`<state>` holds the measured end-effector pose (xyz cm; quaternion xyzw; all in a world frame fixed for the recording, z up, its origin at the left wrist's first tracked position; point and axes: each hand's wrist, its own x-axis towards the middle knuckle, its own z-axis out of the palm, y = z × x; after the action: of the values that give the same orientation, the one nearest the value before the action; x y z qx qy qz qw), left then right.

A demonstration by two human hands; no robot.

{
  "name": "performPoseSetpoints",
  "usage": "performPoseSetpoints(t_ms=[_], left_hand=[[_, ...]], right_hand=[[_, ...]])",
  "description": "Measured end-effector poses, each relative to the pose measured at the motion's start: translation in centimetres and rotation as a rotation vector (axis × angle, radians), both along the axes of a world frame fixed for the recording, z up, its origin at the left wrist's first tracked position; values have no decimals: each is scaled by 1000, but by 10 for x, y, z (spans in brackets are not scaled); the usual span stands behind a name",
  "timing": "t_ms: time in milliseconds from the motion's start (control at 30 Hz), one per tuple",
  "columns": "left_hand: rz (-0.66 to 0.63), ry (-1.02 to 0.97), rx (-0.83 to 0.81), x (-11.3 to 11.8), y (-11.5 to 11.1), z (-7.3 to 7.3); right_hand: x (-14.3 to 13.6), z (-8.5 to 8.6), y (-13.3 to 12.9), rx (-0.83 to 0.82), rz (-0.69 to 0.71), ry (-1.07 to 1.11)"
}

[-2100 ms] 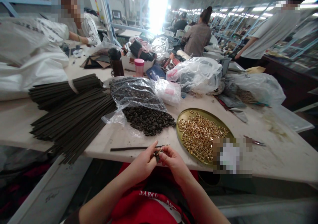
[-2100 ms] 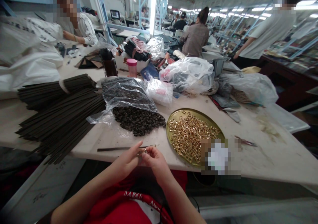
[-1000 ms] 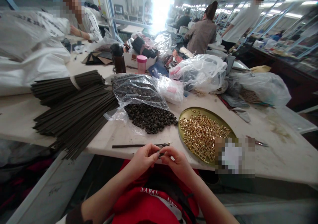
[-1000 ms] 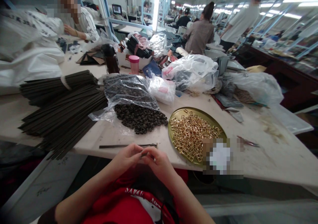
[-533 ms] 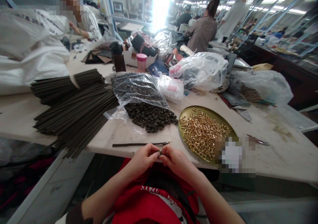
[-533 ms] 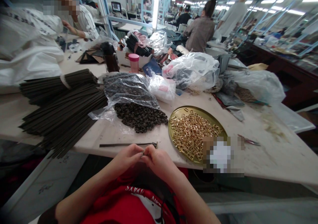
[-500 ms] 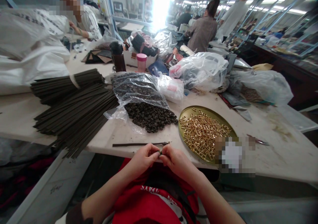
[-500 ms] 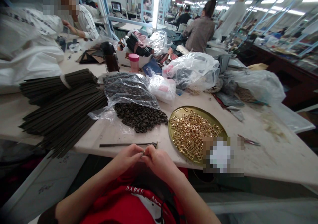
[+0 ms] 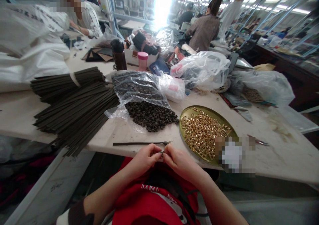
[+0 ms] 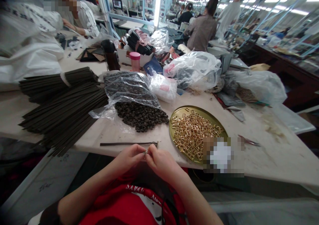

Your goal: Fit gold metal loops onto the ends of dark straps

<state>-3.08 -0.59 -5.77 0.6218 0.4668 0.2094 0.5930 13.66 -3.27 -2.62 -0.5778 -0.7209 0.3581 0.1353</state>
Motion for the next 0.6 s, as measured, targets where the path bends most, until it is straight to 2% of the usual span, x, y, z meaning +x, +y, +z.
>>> performPoseSetpoints(t_ms=[400,600], left_hand=[[5,-46,-69,-1,-2,-1],[6,-132,-140,-1,-2,5]], right_hand=[[-3,-6,0,-51,-64,136],[1,-18,1,-140,-124,389]])
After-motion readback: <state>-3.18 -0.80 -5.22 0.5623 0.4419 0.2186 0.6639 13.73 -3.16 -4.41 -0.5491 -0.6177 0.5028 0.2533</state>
